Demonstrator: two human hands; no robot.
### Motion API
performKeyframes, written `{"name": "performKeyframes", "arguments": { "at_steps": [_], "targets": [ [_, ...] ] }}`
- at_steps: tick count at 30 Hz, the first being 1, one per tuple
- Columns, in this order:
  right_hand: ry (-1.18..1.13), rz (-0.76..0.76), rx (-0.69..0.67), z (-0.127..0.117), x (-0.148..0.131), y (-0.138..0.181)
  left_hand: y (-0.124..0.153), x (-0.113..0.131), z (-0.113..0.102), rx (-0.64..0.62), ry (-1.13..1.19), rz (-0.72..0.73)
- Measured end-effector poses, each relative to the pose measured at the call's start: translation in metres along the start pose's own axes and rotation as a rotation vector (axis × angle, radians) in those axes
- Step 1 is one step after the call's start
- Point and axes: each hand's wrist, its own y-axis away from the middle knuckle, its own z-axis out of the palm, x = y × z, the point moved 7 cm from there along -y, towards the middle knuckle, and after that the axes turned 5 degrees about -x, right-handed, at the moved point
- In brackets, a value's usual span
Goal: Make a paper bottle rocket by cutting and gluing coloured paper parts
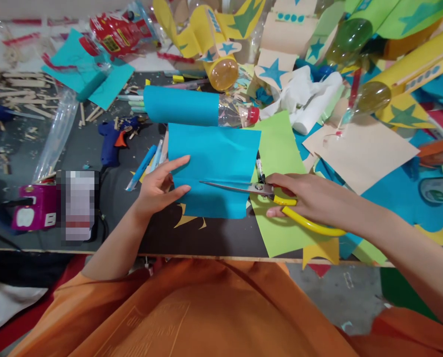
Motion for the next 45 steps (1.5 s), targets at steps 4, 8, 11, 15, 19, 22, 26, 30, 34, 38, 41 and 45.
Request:
{"name": "performKeyframes", "arguments": {
  "at_steps": [4,8,11,15,19,22,26,30,34,38,41,45],
  "targets": [
    [0.033,-0.033,0.047,-0.002,-0.001,0.0,0.0,-0.001,0.001,-0.01,-0.002,-0.013],
    [0.116,-0.051,0.099,-0.002,0.001,0.002,-0.001,0.0,0.001,-0.012,-0.02,-0.017],
    [0.183,-0.058,0.145,-0.003,0.003,0.006,-0.002,0.0,0.002,-0.014,-0.03,-0.007],
    [0.2,-0.044,0.159,-0.004,0.003,0.007,-0.002,0.001,0.002,-0.005,-0.046,0.018],
    [0.155,-0.001,0.078,-0.001,0.001,0.002,-0.001,0.004,0.004,-0.016,-0.059,0.057],
    [0.129,-0.015,0.052,-0.001,-0.005,-0.001,-0.001,0.006,0.005,-0.014,-0.068,0.073],
    [0.111,-0.024,0.041,0.001,-0.011,-0.004,-0.001,0.012,0.008,-0.022,-0.07,0.13],
    [0.129,-0.016,0.058,0.004,-0.012,-0.006,-0.001,0.012,0.009,-0.026,-0.041,0.127],
    [0.096,-0.05,0.086,0.005,-0.011,-0.005,-0.001,0.007,0.008,-0.02,-0.037,0.083],
    [0.072,-0.109,0.111,0.004,-0.012,-0.004,-0.001,0.007,0.009,-0.024,-0.038,0.106],
    [0.054,-0.118,0.111,0.004,-0.012,-0.004,-0.001,0.006,0.011,-0.034,-0.037,0.099],
    [0.033,-0.101,0.097,0.006,-0.012,-0.005,-0.001,0.006,0.01,-0.024,-0.021,0.096]
  ]
}}
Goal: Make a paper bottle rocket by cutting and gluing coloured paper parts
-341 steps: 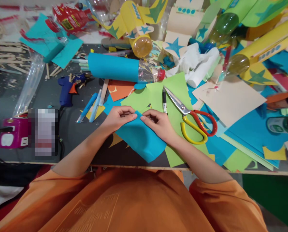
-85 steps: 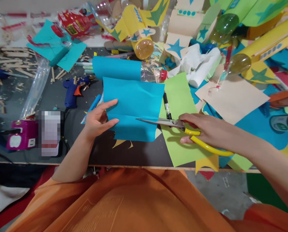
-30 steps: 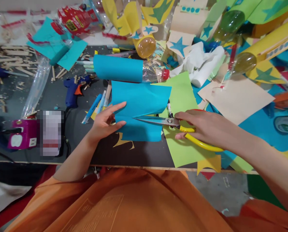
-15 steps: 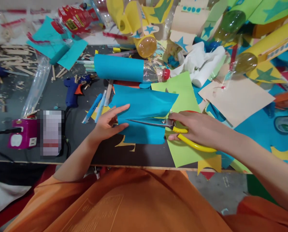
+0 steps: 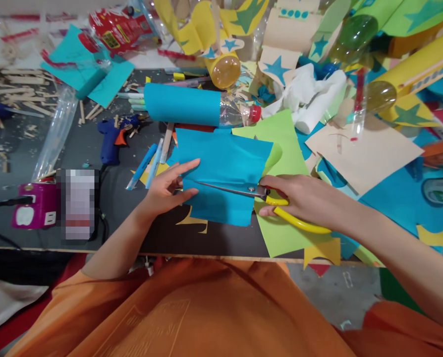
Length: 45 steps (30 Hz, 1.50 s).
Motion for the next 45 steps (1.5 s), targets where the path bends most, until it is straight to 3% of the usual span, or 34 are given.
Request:
{"name": "performKeyframes", "arguments": {
  "at_steps": [6,21,31,39,45],
  "targets": [
    [-0.008,0.013,-0.021,0.0,-0.002,-0.002,0.0,-0.002,-0.001,-0.001,0.007,-0.04],
    [-0.023,0.025,-0.084,-0.005,-0.022,-0.015,-0.001,0.009,0.004,-0.037,0.017,0.03],
    [-0.012,-0.011,-0.025,-0.009,-0.022,-0.015,-0.003,0.009,0.004,-0.045,0.034,0.037],
    [0.004,-0.014,-0.004,-0.009,-0.022,-0.013,-0.002,0.005,0.003,-0.07,0.011,-0.034],
    [0.06,0.124,0.064,-0.002,0.003,0.006,0.001,-0.017,-0.012,-0.003,0.148,-0.249]
  ]
}}
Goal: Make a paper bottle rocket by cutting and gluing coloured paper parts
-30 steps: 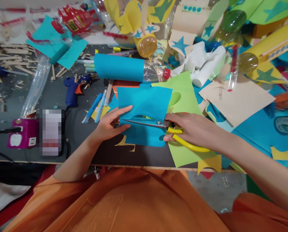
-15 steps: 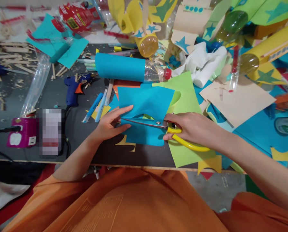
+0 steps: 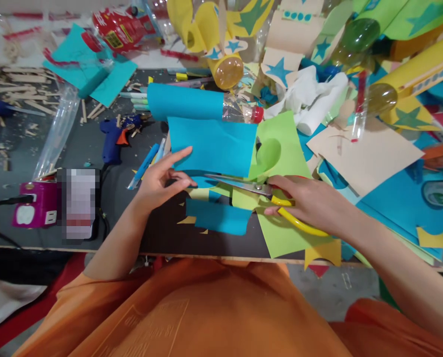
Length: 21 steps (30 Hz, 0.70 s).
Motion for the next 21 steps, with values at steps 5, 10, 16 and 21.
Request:
{"name": "performKeyframes", "arguments": {
  "at_steps": [5,10,16,21],
  "targets": [
    [0.027,0.257,0.205,0.003,0.035,0.025,-0.003,-0.007,-0.023,0.289,0.005,-0.028],
    [-0.032,0.424,0.222,0.013,0.049,0.036,0.002,-0.005,-0.039,0.514,-0.081,-0.04],
    [0.094,0.4,0.322,0.008,0.053,0.045,0.008,-0.008,-0.05,0.672,-0.061,-0.015],
    [0.136,0.174,0.589,0.017,0.011,0.05,0.008,-0.012,-0.05,0.691,-0.015,-0.035]
  ]
}}
